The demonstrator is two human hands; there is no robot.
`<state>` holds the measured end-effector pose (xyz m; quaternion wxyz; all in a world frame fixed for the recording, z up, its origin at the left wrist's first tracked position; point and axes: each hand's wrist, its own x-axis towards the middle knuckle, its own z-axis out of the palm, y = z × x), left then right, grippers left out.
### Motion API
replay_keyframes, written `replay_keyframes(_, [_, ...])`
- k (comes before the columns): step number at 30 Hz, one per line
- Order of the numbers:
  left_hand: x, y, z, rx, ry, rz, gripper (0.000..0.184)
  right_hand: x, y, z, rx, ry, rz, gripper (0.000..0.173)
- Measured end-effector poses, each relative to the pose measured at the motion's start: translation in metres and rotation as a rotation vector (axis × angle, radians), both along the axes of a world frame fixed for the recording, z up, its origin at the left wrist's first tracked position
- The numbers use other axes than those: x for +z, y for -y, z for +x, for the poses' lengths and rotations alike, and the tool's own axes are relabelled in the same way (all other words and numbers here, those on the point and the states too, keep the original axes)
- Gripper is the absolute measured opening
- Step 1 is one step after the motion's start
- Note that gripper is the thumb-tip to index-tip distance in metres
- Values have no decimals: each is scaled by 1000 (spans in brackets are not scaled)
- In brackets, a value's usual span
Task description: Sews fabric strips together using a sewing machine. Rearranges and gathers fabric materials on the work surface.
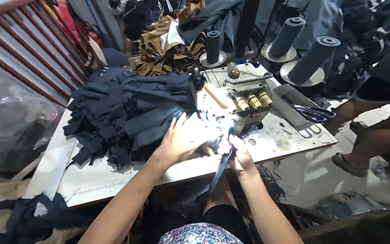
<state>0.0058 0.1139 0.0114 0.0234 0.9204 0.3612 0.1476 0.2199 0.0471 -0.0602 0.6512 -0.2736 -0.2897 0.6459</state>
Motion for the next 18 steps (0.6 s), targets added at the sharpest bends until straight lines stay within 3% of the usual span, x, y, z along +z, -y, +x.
replay_keyframes(3, [14,45,8,55,317,-141,73,17,25,-13,159,211,166,13])
replay_keyframes(6, [28,81,8,-36,587,-183,35,32,42,-16,458,145,470,15])
replay_keyframes(9, [59,68,-29,25,554,-1,24,42,44,-2,553,-1,646,26])
replay_keyframes(11, [76,33,-65,264,371,202,34,36,36,11,467,-125,625,24])
replay_keyframes(13, [71,2,-87,421,241,239,38,20,20,18,326,-141,467,21])
replay_keyframes(16, [33,7,-55,193,204,223,34,5,5,7,179,-75,119,17])
replay_keyframes(18, [-4,20,-25,-36,213,208,29,-7,2,7,169,-124,47,20])
